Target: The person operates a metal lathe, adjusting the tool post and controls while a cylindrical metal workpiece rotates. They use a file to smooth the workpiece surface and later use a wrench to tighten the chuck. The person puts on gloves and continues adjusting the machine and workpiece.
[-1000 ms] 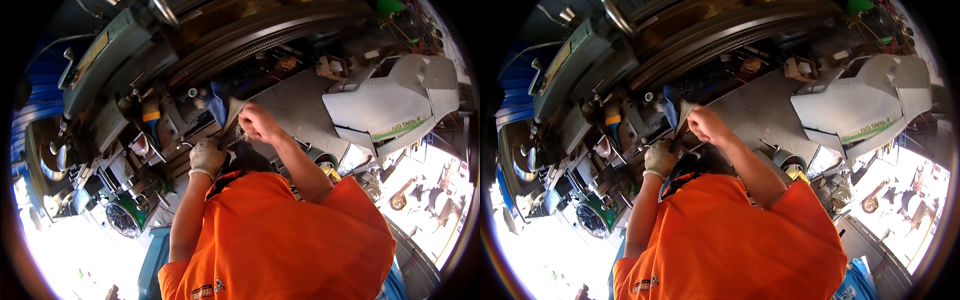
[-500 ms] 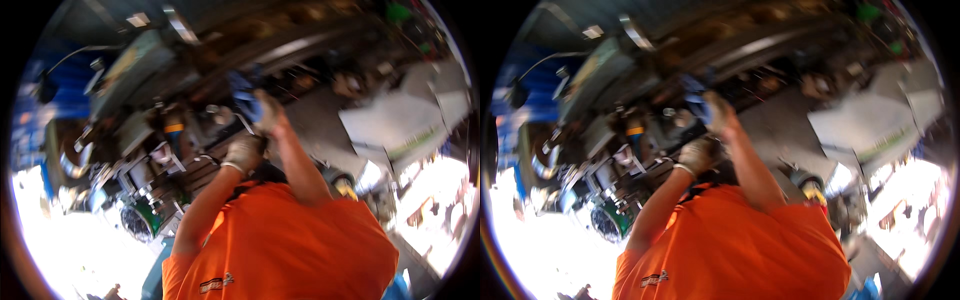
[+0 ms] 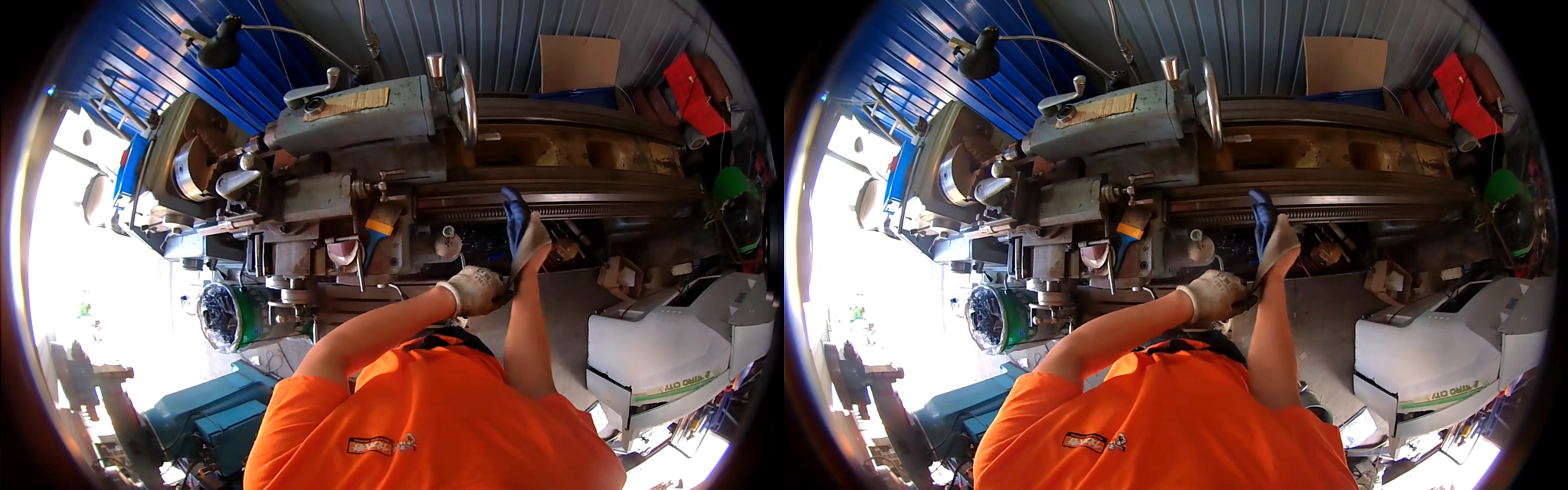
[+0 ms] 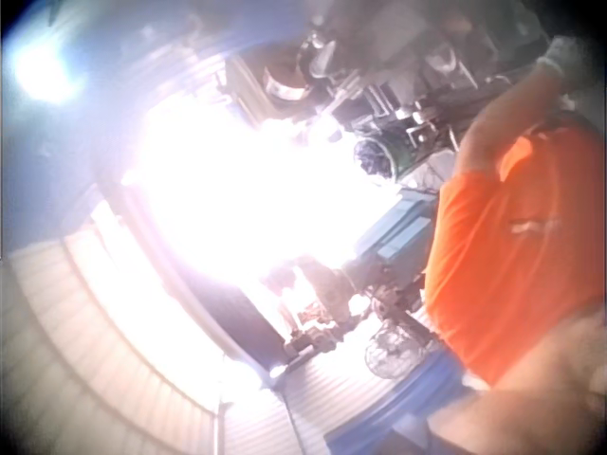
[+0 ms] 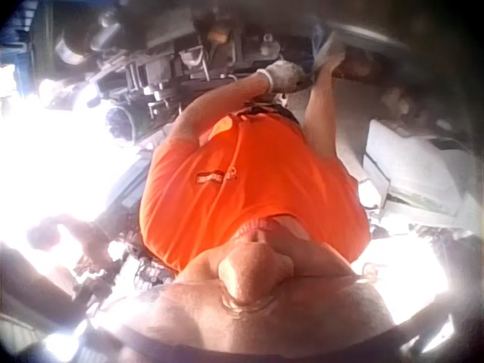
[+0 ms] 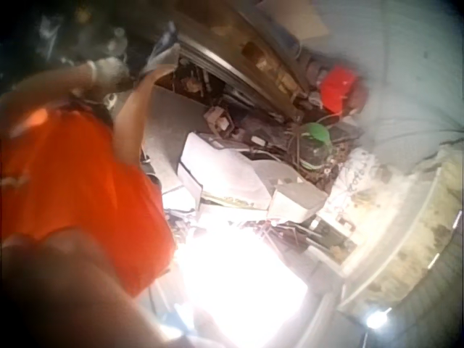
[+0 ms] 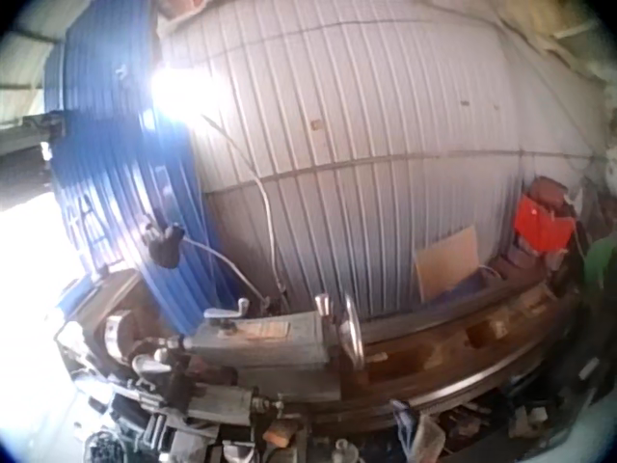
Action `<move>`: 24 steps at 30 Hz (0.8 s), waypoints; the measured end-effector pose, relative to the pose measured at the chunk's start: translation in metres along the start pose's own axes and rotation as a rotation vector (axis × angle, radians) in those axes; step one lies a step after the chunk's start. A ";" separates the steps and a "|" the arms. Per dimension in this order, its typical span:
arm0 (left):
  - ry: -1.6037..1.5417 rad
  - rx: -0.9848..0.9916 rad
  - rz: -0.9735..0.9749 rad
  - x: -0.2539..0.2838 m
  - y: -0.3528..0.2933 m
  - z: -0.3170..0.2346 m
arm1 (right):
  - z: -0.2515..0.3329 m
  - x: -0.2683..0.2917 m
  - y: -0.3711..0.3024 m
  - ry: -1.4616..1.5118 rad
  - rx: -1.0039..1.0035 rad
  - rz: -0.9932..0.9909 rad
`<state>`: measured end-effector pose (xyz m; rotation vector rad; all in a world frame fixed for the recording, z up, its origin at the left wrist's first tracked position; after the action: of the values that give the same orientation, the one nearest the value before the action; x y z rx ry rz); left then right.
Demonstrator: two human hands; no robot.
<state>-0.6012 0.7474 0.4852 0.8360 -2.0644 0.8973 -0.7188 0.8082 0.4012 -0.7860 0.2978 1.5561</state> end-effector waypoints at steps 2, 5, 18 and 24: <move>-0.013 0.004 0.026 0.000 0.002 0.000 | -0.019 0.020 0.015 -0.095 -0.002 -0.037; -0.069 -0.024 -0.067 -0.001 0.004 0.008 | -0.017 0.009 0.014 -0.073 -0.025 0.080; 0.013 -0.105 0.095 -0.004 -0.002 -0.005 | 0.002 0.001 0.009 0.130 -0.129 0.056; 0.080 -0.082 -0.035 0.028 -0.025 -0.006 | 0.029 -0.046 0.006 0.226 -0.100 0.121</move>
<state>-0.5940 0.7309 0.5190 0.7770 -1.9976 0.8086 -0.7347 0.7895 0.4495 -1.0415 0.4422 1.6069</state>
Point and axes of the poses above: each hand's wrist, its own y-axis towards the middle knuckle, its own x-axis out of the back of the hand, z = x × y, the point moved 7 cm from there along y, towards the middle knuckle, and after that the axes turned 5 degrees about y, right-handed, at the moved point
